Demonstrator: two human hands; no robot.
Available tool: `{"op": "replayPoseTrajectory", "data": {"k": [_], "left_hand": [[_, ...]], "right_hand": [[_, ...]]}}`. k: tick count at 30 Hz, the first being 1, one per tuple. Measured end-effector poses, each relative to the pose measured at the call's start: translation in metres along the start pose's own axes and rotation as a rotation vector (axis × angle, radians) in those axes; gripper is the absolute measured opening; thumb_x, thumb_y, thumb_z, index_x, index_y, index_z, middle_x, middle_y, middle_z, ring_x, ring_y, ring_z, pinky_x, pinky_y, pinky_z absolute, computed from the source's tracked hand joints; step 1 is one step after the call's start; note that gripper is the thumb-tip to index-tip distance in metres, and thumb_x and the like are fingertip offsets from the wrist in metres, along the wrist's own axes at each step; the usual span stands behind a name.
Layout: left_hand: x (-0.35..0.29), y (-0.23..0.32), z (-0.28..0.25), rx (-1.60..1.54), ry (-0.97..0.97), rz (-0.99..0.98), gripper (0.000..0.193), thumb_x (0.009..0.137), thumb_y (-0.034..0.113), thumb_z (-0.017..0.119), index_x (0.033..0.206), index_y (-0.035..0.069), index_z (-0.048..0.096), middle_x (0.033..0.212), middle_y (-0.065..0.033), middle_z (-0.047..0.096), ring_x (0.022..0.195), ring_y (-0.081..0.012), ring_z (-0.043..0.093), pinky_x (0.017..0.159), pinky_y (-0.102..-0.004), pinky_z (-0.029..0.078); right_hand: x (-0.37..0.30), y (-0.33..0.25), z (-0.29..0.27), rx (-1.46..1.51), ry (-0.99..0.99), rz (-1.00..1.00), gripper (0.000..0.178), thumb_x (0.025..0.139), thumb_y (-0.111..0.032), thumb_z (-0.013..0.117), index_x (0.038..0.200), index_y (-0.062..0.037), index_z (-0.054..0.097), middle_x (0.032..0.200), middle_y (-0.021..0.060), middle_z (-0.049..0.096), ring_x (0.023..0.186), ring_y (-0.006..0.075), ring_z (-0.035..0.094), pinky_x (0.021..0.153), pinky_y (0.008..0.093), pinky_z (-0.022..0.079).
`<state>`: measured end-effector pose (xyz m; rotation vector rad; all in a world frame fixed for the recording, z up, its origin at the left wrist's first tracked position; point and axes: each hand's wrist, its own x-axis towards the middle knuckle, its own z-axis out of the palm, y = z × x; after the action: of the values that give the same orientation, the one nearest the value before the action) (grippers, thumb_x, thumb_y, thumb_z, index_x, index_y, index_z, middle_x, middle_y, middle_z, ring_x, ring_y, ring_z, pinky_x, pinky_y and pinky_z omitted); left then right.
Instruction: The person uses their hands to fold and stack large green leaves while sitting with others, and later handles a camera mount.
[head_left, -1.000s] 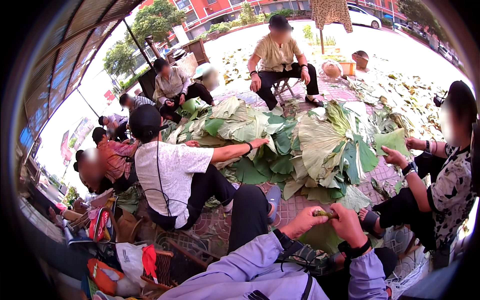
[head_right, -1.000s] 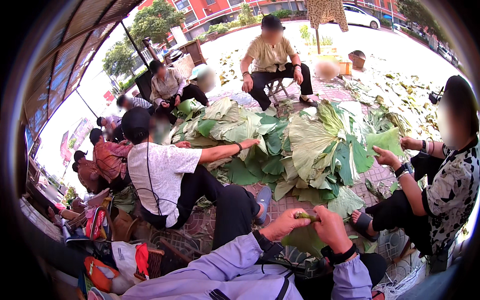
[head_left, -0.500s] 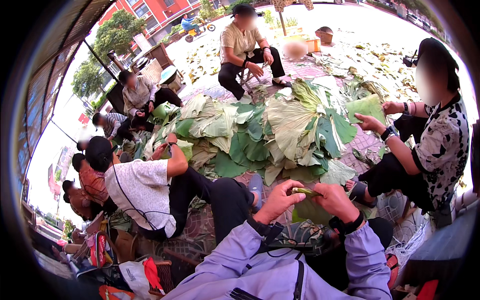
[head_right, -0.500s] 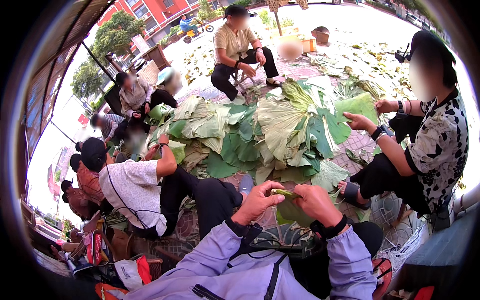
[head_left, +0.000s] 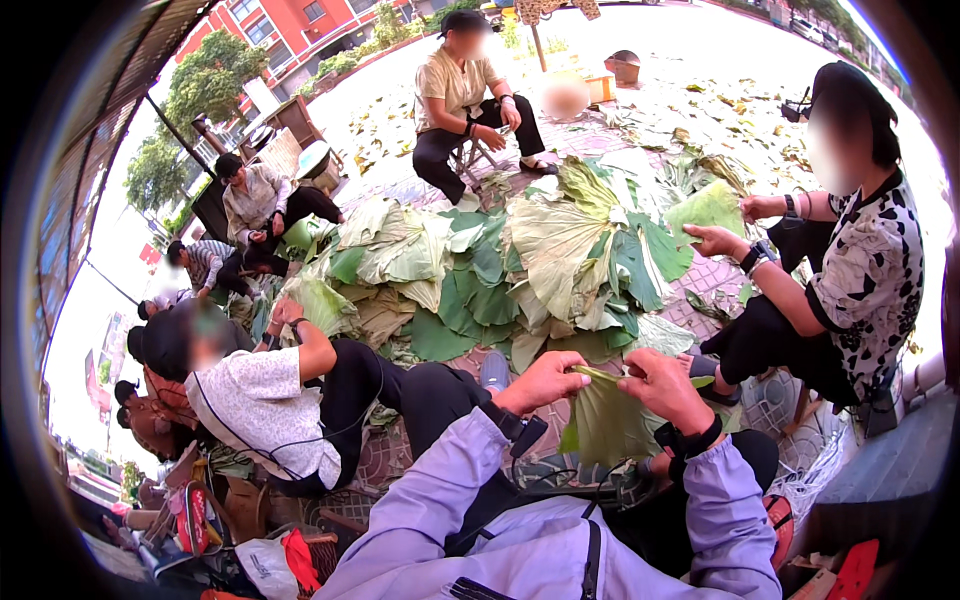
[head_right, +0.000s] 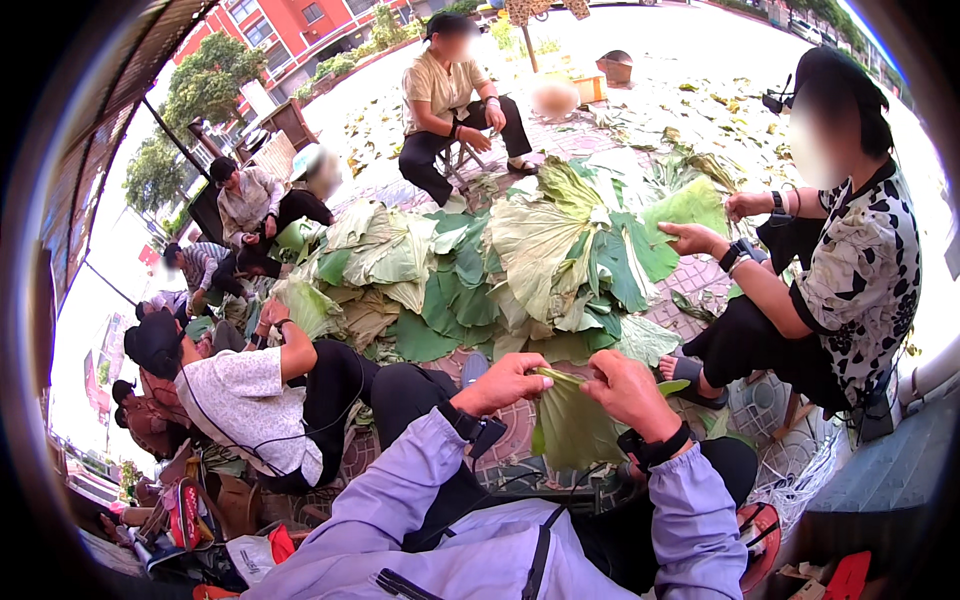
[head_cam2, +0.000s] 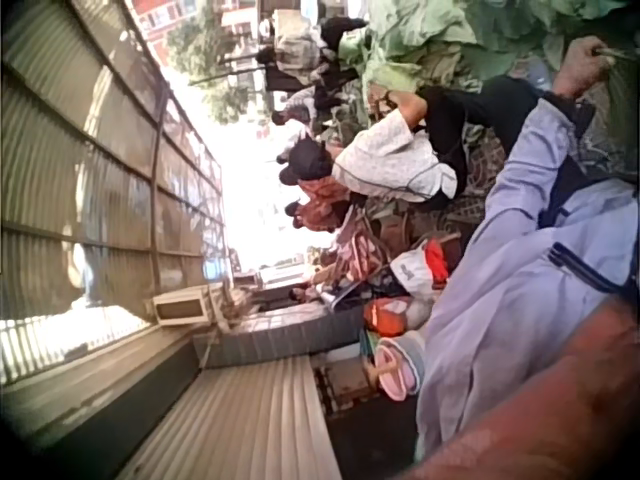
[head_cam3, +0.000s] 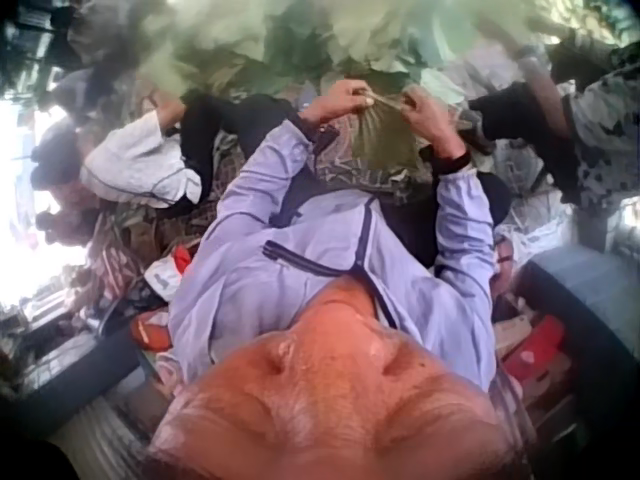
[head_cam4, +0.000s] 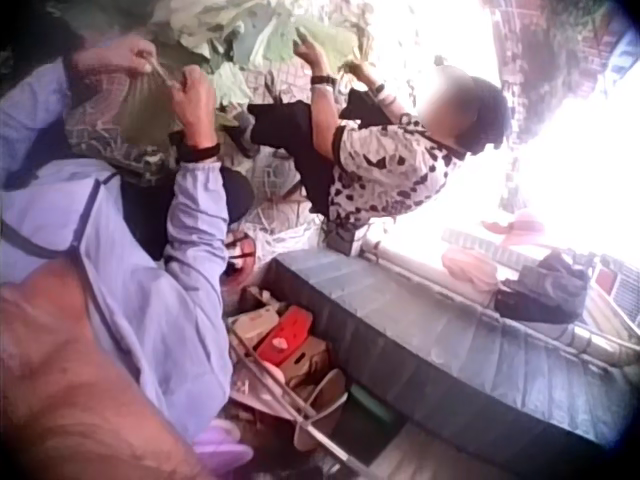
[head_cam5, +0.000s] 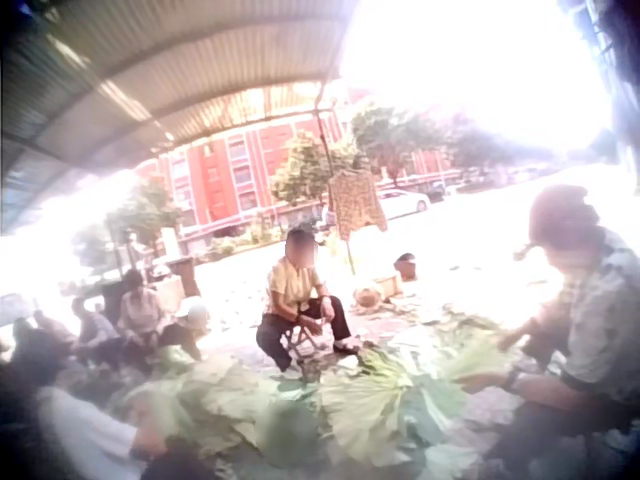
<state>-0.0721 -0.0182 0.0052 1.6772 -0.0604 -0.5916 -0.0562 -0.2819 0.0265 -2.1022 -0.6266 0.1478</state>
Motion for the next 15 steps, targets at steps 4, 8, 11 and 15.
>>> {"op": "replayPoseTrajectory", "data": {"k": [4,8,11,15], "left_hand": [[0.037,0.011,-0.061,-0.214,0.239,-0.063,0.015,0.099,0.021,0.071,0.108,0.009,0.067,0.087,0.0005,0.069,0.075,-0.0091,0.063,0.07,-0.0276,0.053],[0.066,0.021,-0.15,-0.299,0.796,0.162,0.022,0.094,0.027,0.075,0.097,0.007,0.064,0.083,0.0014,0.062,0.07,-0.0066,0.054,0.062,-0.0245,0.045],[0.042,0.02,-0.233,-0.193,0.961,0.122,0.024,0.093,0.029,0.074,0.099,0.01,0.061,0.088,0.002,0.058,0.077,-0.0099,0.053,0.064,-0.0274,0.043],[0.051,0.019,-0.192,-0.195,0.887,0.137,0.027,0.094,0.026,0.073,0.111,0.007,0.064,0.101,-0.0015,0.066,0.09,-0.0143,0.065,0.075,-0.0299,0.051]], "right_hand": [[0.003,0.002,-0.011,0.052,0.252,0.036,0.029,0.084,-0.012,0.078,0.104,0.0023,0.061,0.093,0.0158,0.062,0.083,0.0305,0.063,0.073,0.0394,0.051],[0.004,0.013,-0.013,0.038,0.363,0.004,0.028,0.085,-0.012,0.077,0.104,0.0017,0.061,0.092,0.0138,0.062,0.082,0.0281,0.064,0.075,0.0378,0.051],[0.011,0.008,-0.006,0.08,0.355,-0.005,0.027,0.085,-0.011,0.076,0.103,0.0016,0.061,0.09,0.0129,0.061,0.081,0.0273,0.063,0.075,0.0374,0.051],[0.01,0.015,-0.007,0.046,0.323,0.024,0.027,0.085,-0.011,0.076,0.103,0.0017,0.061,0.087,0.0127,0.06,0.079,0.0257,0.063,0.074,0.0363,0.051]]}}
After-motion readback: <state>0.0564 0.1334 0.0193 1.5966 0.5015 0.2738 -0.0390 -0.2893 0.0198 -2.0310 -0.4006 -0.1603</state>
